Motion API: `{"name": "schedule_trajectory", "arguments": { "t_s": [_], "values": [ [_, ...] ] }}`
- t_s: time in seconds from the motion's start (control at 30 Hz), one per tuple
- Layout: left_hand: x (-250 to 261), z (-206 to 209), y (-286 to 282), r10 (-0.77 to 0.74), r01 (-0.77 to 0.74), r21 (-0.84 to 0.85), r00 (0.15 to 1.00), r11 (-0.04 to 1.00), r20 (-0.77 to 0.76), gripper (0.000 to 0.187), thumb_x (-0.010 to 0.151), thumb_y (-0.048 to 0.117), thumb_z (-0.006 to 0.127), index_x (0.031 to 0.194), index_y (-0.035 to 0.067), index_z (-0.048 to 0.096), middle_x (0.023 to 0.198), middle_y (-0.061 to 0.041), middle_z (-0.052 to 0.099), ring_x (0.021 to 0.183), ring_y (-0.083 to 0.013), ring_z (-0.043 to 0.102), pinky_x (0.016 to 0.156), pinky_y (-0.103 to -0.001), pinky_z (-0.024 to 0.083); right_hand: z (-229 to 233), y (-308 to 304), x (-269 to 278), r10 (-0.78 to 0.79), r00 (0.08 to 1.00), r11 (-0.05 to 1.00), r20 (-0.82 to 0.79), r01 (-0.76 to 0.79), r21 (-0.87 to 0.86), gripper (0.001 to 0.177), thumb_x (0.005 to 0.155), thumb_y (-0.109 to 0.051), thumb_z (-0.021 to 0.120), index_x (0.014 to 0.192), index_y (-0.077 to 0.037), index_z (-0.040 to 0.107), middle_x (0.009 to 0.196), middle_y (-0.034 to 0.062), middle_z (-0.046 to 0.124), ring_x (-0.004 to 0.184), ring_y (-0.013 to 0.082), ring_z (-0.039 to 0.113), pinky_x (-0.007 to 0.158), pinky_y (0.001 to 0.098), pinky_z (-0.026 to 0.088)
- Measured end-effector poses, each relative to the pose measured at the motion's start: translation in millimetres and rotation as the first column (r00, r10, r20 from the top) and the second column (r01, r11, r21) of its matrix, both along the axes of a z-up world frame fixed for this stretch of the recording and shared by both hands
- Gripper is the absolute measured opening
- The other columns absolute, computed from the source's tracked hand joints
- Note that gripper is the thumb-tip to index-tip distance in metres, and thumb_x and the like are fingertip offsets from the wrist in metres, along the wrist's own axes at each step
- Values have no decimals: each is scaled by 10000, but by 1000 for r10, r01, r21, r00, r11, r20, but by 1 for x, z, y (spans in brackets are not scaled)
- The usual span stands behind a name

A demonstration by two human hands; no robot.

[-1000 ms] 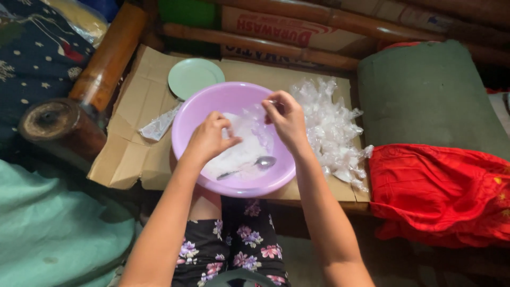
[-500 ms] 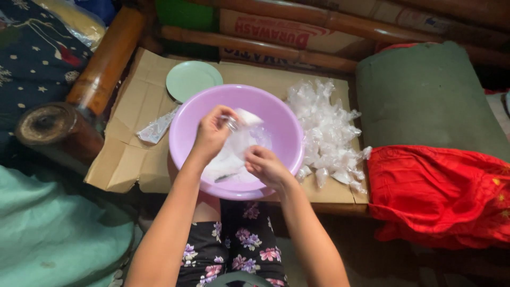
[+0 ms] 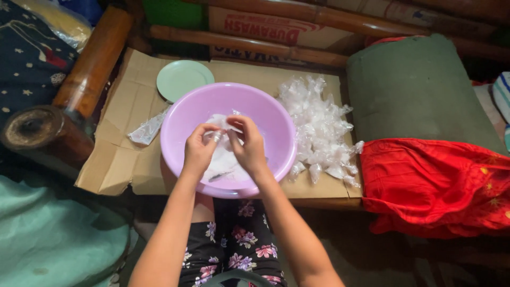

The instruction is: Filling small plastic bags with white powder using a spoon from a bowl

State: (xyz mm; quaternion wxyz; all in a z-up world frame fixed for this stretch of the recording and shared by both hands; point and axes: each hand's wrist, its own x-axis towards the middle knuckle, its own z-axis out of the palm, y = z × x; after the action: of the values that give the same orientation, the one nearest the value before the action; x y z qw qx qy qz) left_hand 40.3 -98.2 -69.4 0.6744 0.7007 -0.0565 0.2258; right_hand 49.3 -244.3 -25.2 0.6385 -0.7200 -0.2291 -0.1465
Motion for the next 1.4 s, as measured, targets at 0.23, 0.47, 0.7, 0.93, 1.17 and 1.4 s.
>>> {"name": "schedule_trajectory", "arguments": {
  "t_s": [0.23, 0.47, 0.7, 0.93, 1.17, 1.4],
  "values": [
    [-4, -10, -22, 38, -104, -383, 983, 918, -178, 282, 962, 21, 631, 1244, 21, 635, 1020, -106, 735, 927, -128, 684, 879, -272, 563, 0, -1, -24, -136, 954, 939, 267, 210, -274, 236, 840, -216, 854, 1020, -164, 710, 1235, 78, 575, 1076, 298, 676, 952, 422, 580],
    [1, -19, -12, -47, -92, -463, 959, 882, -279, 275, 937, -5, 621, 1188, 52, 716, 1031, -117, 754, 860, -168, 759, 730, -256, 621, 2, 2, -28, -107, 962, 913, 252, 196, -358, 236, 765, -127, 866, 927, -143, 695, 1273, 104, 561, 1052, 321, 677, 955, 447, 560],
    [-15, -11, 0, 139, -125, 82, 971, 989, -196, 522, 809, 85, 762, 1303, 236, 691, 889, 59, 759, 657, -21, 442, 589, -130, 412, -28, -7, 6, -215, 943, 911, 254, 288, -297, 155, 783, -105, 790, 822, -119, 640, 1253, 96, 568, 1064, 354, 690, 965, 451, 556],
    [7, -55, -6, -210, 58, -487, 941, 872, -264, 370, 942, 153, 638, 1306, 100, 682, 747, -4, 724, 571, -11, 573, 559, -124, 457, -40, 0, 27, -48, 985, 933, 163, 102, -344, 139, 831, -67, 749, 911, -112, 645, 1206, 126, 584, 1068, 423, 680, 926, 500, 561],
    [11, -37, -7, -70, -104, -453, 934, 886, -350, 512, 912, 25, 559, 1417, 92, 608, 911, -62, 716, 711, -58, 626, 680, -177, 549, -26, 16, -6, -17, 999, 974, 34, 25, -227, 240, 938, -124, 750, 1164, -204, 756, 1008, 52, 651, 921, 242, 698, 800, 327, 631],
    [6, -3, 6, 89, -9, 205, 919, 979, -384, 567, 898, 112, 630, 1436, 242, 507, 1004, -99, 760, 945, -307, 755, 848, -418, 602, -49, 2, 30, -124, 986, 950, 110, 150, -274, 103, 887, -93, 788, 933, -180, 761, 810, 3, 633, 797, 195, 680, 714, 302, 610]
  ]
}}
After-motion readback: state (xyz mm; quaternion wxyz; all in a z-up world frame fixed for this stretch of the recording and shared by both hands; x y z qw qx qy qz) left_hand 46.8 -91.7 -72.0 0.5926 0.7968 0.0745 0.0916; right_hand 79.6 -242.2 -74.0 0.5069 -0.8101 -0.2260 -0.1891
